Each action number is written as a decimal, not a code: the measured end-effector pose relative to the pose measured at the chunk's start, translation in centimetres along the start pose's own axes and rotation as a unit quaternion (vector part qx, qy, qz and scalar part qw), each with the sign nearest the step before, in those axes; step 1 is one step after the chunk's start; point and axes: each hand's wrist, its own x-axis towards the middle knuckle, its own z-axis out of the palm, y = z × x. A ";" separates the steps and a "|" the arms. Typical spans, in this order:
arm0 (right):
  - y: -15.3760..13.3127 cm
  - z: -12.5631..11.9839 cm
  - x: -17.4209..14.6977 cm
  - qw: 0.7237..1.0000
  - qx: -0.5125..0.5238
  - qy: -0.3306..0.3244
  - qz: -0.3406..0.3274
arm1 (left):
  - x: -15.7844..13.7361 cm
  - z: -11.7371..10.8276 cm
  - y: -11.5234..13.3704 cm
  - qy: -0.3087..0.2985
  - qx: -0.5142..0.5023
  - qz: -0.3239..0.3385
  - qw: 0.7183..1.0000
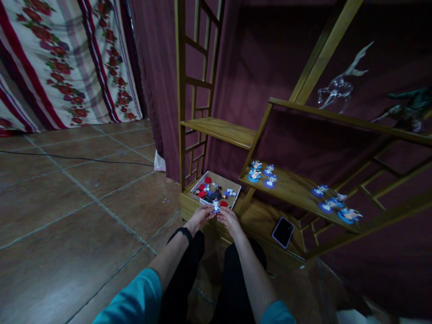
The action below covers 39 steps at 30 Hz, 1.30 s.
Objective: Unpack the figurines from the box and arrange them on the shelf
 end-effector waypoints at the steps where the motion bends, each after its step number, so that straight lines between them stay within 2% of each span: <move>1: 0.0 0.0 -0.1 1.000 0.001 -0.001 0.001 | 0.0 0.0 0.0 0.000 0.001 0.000 1.000; 11: -0.1 0.2 -0.2 1.000 0.014 0.009 -0.006 | 0.2 -0.1 -0.1 -0.004 -0.013 0.003 1.000; 19: 0.1 0.0 -0.3 0.999 0.022 0.002 -0.038 | 0.7 -0.5 -0.5 -0.003 -0.005 0.001 1.000; 31: 0.6 -0.3 0.3 0.998 0.034 -0.004 -0.059 | -0.1 0.1 -0.1 0.017 -0.012 0.001 1.000; 39: 1.0 -0.6 0.9 0.998 0.017 -0.009 -0.064 | -0.5 0.2 0.0 0.009 0.021 0.003 1.000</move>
